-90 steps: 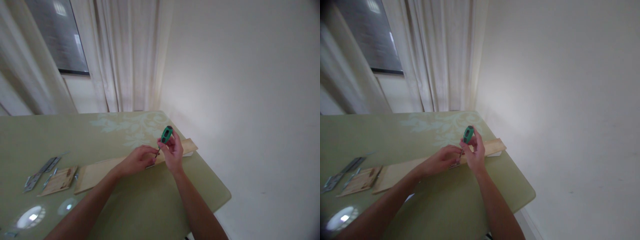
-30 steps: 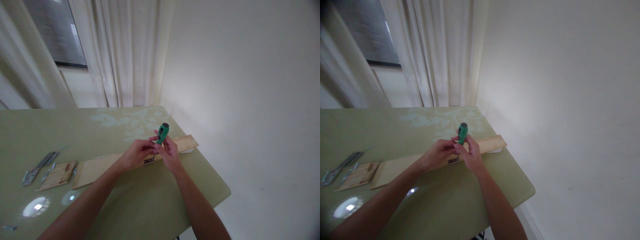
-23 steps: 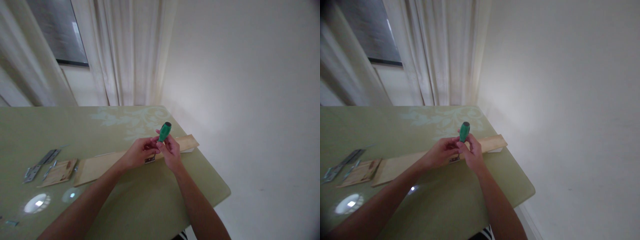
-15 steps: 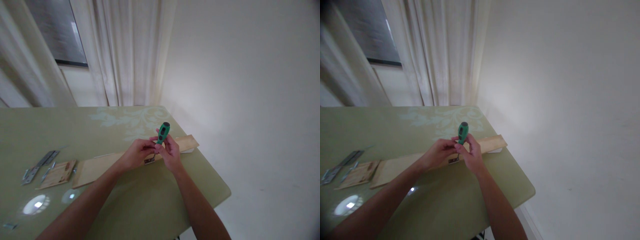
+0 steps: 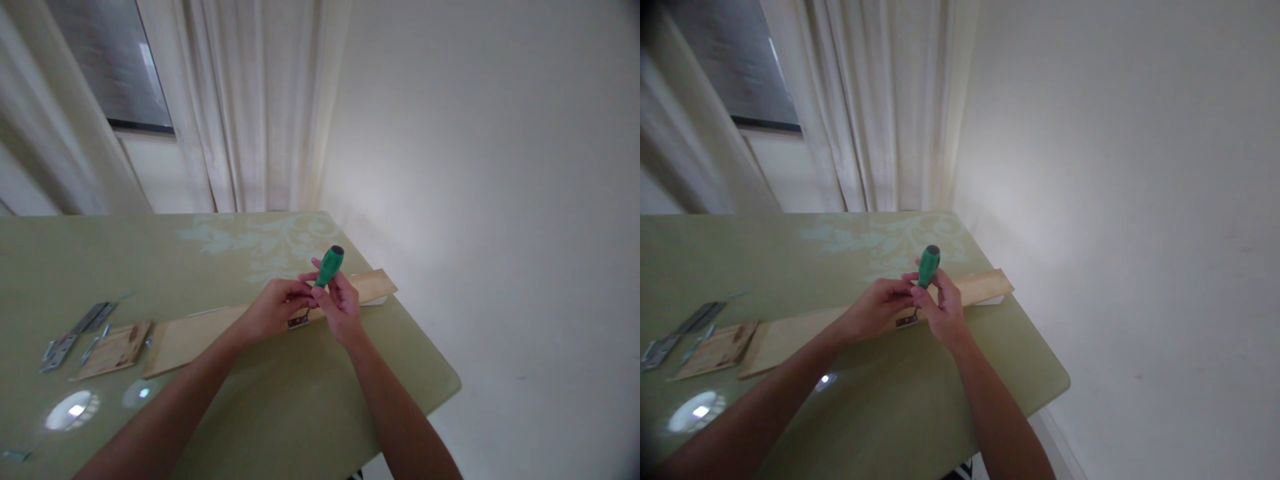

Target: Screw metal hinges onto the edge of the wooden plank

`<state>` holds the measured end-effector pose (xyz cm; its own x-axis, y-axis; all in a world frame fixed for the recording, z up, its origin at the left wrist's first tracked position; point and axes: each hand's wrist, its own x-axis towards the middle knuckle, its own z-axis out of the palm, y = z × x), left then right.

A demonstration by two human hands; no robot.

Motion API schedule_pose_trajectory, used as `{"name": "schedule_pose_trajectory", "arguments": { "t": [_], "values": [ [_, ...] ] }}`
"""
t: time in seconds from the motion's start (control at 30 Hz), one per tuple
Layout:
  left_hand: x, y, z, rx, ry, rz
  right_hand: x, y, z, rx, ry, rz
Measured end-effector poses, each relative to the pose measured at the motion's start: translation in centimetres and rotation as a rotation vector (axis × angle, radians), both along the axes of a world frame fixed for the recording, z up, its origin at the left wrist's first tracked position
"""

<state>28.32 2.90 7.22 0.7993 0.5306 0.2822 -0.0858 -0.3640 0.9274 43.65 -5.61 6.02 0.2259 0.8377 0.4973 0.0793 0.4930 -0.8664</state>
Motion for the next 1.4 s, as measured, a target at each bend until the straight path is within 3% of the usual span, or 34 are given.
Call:
{"name": "schedule_pose_trajectory", "arguments": {
  "t": [0.17,0.33,0.53,0.63,0.83,1.2,1.4],
  "values": [
    [0.5,-0.7,-0.2,-0.058,-0.016,0.139,-0.3,-0.2,0.3,0.028,0.049,-0.005],
    [0.2,-0.4,0.4,-0.144,-0.015,0.051,-0.2,-0.3,0.6,0.061,0.023,-0.016],
    [-1.6,0.7,1.2,0.107,0.323,0.007,0.5,0.1,0.7,0.151,0.030,-0.242],
    [-1.9,0.9,1.4,0.105,0.404,-0.025,0.6,0.3,0.5,0.133,0.037,-0.225],
    [-1.6,0.8,1.6,0.251,0.408,-0.121,0.2,0.2,0.6,0.097,-0.031,-0.182],
    [-1.1,0.9,0.6,0.323,0.387,-0.134,0.2,0.2,0.4,0.071,-0.031,-0.137],
    [-1.0,0.9,0.3,0.320,0.400,-0.122,0.8,0.7,-0.6,0.052,-0.051,-0.232]
  ]
}}
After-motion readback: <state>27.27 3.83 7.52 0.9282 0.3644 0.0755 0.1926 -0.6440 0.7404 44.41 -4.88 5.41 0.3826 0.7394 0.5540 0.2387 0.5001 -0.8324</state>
